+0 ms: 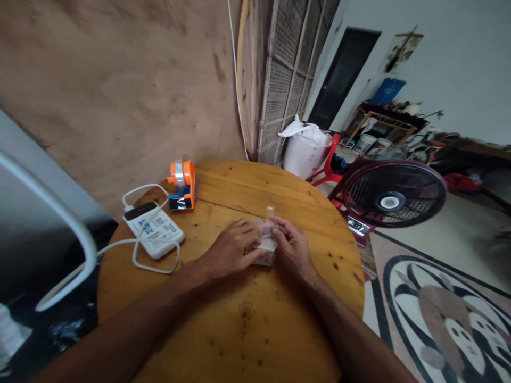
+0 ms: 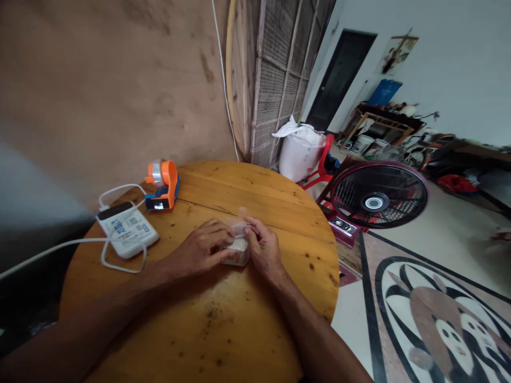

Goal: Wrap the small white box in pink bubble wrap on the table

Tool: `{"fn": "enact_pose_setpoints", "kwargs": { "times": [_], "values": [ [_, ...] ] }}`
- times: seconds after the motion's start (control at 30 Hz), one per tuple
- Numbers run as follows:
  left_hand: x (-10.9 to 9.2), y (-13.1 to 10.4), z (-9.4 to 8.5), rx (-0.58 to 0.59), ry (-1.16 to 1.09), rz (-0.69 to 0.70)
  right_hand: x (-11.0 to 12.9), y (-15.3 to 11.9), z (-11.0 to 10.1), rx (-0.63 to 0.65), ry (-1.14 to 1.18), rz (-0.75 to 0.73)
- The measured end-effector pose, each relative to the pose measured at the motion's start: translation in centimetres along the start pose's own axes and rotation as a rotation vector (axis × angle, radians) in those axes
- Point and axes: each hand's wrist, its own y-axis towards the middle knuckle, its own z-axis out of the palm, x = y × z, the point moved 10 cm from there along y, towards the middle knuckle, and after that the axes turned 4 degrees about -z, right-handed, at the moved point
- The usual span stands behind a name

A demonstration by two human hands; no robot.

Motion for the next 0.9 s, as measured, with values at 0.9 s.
{"fn": "enact_pose_setpoints", "kwargs": {
  "times": [0.9],
  "values": [
    [6.5, -0.6, 4.8, 0.007, -0.996, -0.557, 0.3, -1.3, 1.8, 0.272, 0.103, 0.162]
  ]
}}
